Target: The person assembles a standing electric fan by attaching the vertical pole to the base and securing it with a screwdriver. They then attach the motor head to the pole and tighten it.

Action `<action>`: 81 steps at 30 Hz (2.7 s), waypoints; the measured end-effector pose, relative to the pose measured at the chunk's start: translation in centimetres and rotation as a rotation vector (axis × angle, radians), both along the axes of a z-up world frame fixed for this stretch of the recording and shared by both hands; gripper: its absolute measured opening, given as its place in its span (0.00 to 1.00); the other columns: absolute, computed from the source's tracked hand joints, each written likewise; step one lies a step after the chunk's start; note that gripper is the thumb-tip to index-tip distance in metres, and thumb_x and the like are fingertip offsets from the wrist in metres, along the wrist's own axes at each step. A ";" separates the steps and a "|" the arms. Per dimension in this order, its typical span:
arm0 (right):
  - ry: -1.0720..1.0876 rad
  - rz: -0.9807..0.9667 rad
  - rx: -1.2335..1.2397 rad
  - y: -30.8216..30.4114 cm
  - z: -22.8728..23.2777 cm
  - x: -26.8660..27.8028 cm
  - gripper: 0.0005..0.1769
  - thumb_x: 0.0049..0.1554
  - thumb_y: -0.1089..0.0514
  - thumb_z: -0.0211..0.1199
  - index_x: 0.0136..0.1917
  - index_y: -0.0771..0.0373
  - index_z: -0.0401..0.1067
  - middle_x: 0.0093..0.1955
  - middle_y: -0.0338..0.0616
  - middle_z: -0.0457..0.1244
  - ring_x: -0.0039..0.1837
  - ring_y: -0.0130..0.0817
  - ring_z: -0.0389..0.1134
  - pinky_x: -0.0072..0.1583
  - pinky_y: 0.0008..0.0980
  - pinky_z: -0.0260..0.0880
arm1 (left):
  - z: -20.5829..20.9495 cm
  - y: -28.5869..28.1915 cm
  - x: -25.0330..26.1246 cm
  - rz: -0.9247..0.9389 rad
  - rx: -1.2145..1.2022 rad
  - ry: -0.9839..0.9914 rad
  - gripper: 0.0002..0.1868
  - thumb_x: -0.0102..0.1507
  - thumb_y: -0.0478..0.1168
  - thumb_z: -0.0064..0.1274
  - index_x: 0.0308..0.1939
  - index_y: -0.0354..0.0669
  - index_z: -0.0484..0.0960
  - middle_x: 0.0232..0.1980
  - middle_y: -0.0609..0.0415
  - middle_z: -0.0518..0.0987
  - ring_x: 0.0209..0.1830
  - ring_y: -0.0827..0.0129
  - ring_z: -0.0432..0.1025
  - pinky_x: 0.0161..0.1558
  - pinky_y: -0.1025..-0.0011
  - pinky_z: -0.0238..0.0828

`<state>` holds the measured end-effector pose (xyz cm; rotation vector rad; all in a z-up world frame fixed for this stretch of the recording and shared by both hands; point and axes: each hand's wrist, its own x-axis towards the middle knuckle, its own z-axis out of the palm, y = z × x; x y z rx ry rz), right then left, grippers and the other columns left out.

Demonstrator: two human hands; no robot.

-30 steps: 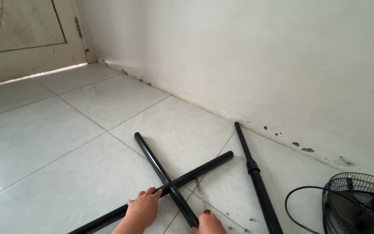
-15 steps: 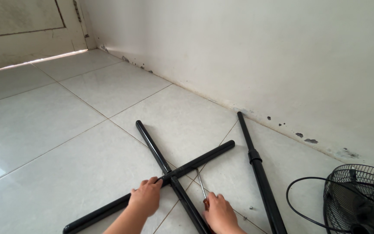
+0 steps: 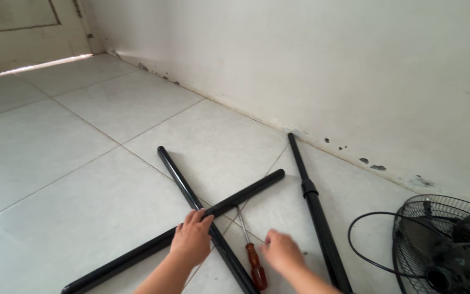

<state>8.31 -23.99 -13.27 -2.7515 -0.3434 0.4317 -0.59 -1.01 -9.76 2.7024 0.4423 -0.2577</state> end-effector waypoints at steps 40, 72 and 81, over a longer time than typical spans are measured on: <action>0.001 -0.477 0.296 -10.8 -2.0 6.9 0.49 0.52 0.61 0.65 0.82 0.47 0.47 0.65 0.54 0.65 0.64 0.47 0.70 0.63 0.42 0.72 | -5.8 4.5 2.3 0.269 0.035 0.040 0.35 0.66 0.39 0.47 0.77 0.63 0.56 0.80 0.62 0.56 0.80 0.61 0.53 0.77 0.54 0.48; -0.039 -0.086 1.445 4.3 17.2 2.6 0.40 0.51 0.67 0.67 0.75 0.60 0.58 0.56 0.40 0.62 0.57 0.29 0.65 0.60 0.32 0.68 | 4.9 3.0 3.0 -0.071 -0.270 -0.285 0.33 0.60 0.33 0.55 0.70 0.54 0.71 0.68 0.46 0.75 0.68 0.54 0.70 0.66 0.65 0.69; 0.143 0.098 1.414 8.5 19.9 -2.4 0.42 0.52 0.70 0.62 0.76 0.55 0.52 0.60 0.40 0.61 0.59 0.30 0.67 0.61 0.36 0.75 | 15.2 -0.4 2.6 -0.176 -0.656 -0.411 0.35 0.52 0.39 0.66 0.65 0.48 0.75 0.60 0.50 0.81 0.62 0.62 0.75 0.58 0.64 0.75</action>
